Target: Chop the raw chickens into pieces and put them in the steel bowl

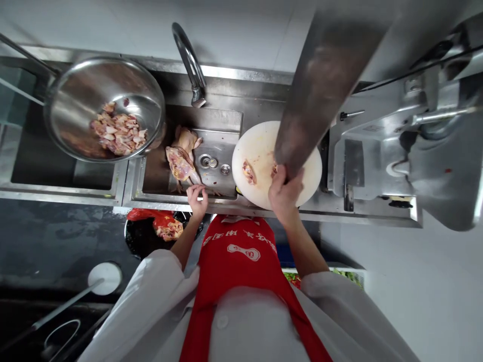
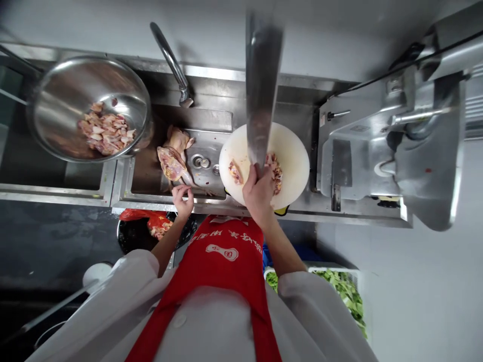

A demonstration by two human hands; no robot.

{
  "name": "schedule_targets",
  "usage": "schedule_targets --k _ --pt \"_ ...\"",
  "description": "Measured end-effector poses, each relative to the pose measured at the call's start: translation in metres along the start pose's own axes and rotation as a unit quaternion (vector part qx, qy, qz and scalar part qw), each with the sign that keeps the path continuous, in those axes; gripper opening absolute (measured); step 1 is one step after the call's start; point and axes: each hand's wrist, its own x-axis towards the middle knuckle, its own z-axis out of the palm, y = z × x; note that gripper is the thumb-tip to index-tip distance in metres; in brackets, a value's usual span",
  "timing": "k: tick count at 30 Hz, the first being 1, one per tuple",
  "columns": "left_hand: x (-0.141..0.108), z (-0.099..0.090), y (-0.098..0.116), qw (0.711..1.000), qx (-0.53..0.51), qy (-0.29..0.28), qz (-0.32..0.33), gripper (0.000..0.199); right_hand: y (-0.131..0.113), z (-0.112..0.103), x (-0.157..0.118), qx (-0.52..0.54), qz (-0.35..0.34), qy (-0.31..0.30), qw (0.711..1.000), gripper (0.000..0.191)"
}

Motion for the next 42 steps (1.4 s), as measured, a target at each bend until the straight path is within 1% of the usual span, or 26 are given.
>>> schedule_targets --k 2,3,5,8,10,12,14,16,18,20,22,24,26,28,29,30,31,32,33,34,35,37,38,39,40,42 --pt "0.000 -0.004 -0.003 1.000 0.005 0.002 -0.021 0.016 -0.003 0.024 0.002 -0.028 0.016 -0.075 0.997 0.039" --pt "0.002 -0.003 -0.002 1.000 0.005 0.000 -0.030 0.017 -0.004 0.035 0.003 -0.038 0.021 -0.099 0.994 0.035" --pt "0.011 0.008 0.008 0.999 -0.004 -0.011 -0.033 0.019 -0.004 0.050 0.006 -0.046 0.022 -0.128 0.990 0.029" --pt "0.027 0.046 0.041 0.996 -0.054 -0.068 0.013 0.022 0.003 0.054 0.012 -0.054 0.012 -0.156 0.986 0.030" --pt "0.034 0.079 0.067 0.986 -0.095 -0.123 0.064 0.021 0.010 0.051 0.015 -0.059 0.008 -0.152 0.987 0.033" --pt "0.039 0.108 0.086 0.973 -0.109 -0.178 0.098 0.021 0.016 0.048 0.018 -0.063 0.002 -0.144 0.988 0.035" --pt "0.041 0.128 0.093 0.968 -0.108 -0.202 0.103 0.021 0.022 0.045 0.022 -0.060 -0.005 -0.145 0.988 0.036" --pt "0.041 0.137 0.090 0.967 -0.110 -0.207 0.098 0.020 0.028 0.043 0.024 -0.053 -0.011 -0.150 0.987 0.036" --pt "0.040 0.137 0.084 0.967 -0.125 -0.202 0.092 0.019 0.031 0.043 0.024 -0.048 -0.013 -0.149 0.988 0.036" --pt "0.037 0.131 0.079 0.970 -0.143 -0.181 0.079 0.018 0.031 0.042 0.022 -0.047 -0.013 -0.148 0.988 0.035" --pt "0.034 0.122 0.077 0.977 -0.157 -0.134 0.056 0.017 0.027 0.036 0.019 -0.045 -0.014 -0.152 0.987 0.033" --pt "0.030 0.109 0.075 0.984 -0.158 -0.074 0.022 0.016 0.018 0.020 0.017 -0.034 -0.018 -0.135 0.990 0.034" --pt "0.025 0.094 0.068 0.989 -0.145 -0.027 -0.010 0.016 0.007 -0.008 0.017 -0.003 -0.029 -0.063 0.998 0.039" --pt "0.018 0.077 0.058 0.991 -0.127 -0.003 -0.034 0.016 -0.004 -0.039 0.018 0.048 -0.037 0.059 0.996 0.048" --pt "0.014 0.069 0.052 0.992 -0.119 0.004 -0.042 0.015 -0.009 -0.050 0.019 0.077 -0.032 0.123 0.989 0.053" --pt "0.011 0.061 0.047 0.992 -0.112 0.010 -0.049 0.015 -0.013 -0.056 0.019 0.103 -0.021 0.175 0.979 0.057" --pt "0.007 0.055 0.042 0.993 -0.106 0.014 -0.055 0.015 -0.014 -0.056 0.019 0.121 -0.004 0.205 0.971 0.059" --pt "0.005 0.049 0.038 0.993 -0.104 0.018 -0.059 0.014 -0.015 -0.050 0.019 0.123 0.014 0.196 0.973 0.060" --pt "0.003 0.045 0.035 0.993 -0.103 0.021 -0.061 0.014 -0.013 -0.037 0.019 0.114 0.029 0.155 0.981 0.059" --pt "0.003 0.043 0.033 0.992 -0.104 0.026 -0.062 0.015 -0.011 -0.021 0.018 0.094 0.043 0.097 0.990 0.056" --pt "0.003 0.043 0.033 0.992 -0.105 0.030 -0.063 0.015 -0.008 -0.002 0.018 0.059 0.040 -0.012 0.997 0.051" --pt "0.008 0.049 0.038 0.992 -0.106 0.028 -0.058 0.017 -0.001 0.033 0.018 0.039 0.035 -0.095 0.994 0.034" --pt "0.012 0.056 0.044 0.993 -0.106 0.020 -0.049 0.019 0.003 0.047 0.019 0.030 0.028 -0.125 0.991 0.028" --pt "0.017 0.065 0.050 0.994 -0.106 0.001 -0.034 0.020 0.007 0.056 0.021 0.025 0.021 -0.135 0.990 0.025" --pt "0.021 0.075 0.059 0.994 -0.108 -0.029 -0.011 0.020 0.011 0.061 0.023 0.018 0.012 -0.144 0.989 0.024" --pt "0.029 0.097 0.076 0.987 -0.103 -0.116 0.050 0.021 0.020 0.064 0.030 0.021 0.003 -0.156 0.988 0.025"
